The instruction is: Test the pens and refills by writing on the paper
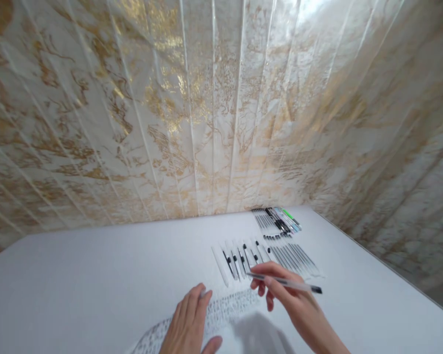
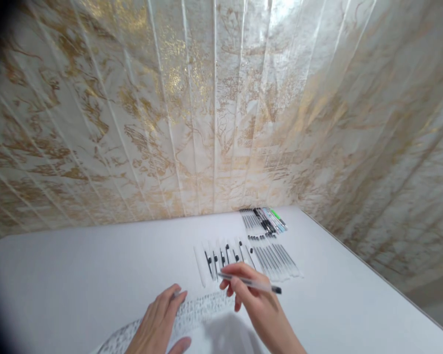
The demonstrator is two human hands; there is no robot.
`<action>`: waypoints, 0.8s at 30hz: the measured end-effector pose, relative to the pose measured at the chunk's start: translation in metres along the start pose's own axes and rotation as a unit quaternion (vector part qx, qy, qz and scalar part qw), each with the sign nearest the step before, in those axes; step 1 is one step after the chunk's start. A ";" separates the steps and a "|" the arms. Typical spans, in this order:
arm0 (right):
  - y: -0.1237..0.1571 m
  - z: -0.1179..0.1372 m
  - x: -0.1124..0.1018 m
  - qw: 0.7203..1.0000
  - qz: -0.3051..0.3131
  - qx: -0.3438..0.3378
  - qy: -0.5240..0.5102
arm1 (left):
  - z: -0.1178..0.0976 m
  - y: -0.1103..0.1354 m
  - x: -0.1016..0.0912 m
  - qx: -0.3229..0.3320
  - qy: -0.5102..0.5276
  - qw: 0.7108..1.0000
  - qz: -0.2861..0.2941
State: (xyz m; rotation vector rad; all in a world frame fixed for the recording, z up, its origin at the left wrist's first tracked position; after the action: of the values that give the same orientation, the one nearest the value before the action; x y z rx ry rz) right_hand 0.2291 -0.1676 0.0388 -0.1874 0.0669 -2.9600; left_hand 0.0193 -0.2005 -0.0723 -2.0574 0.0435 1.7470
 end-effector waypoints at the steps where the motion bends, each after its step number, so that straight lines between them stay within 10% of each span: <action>1: 0.001 -0.010 0.002 1.000 0.008 0.021 0.001 | 0.005 -0.006 0.000 0.005 0.004 1.000 0.001; 11: 0.000 -0.079 0.007 0.993 -0.038 0.027 0.111 | 0.007 -0.022 -0.016 -0.002 0.059 0.998 0.009; 24: 0.003 -0.084 0.012 0.988 -0.038 0.022 0.150 | -0.010 -0.022 -0.035 0.059 0.105 0.993 0.010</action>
State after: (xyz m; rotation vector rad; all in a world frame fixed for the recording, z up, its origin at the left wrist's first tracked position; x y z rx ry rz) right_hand 0.2067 -0.1698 -0.0435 0.2693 0.0342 -3.0358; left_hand 0.0283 -0.1926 -0.0313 -2.1500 0.2272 1.4951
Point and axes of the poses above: each hand's wrist, its own y-axis away from the middle knuckle, its own x-axis out of the palm, z = x × y, the point moved 6 cm from there along -y, towards the middle knuckle, and after that the axes turned 14 degrees about -y, right-handed, at the moved point
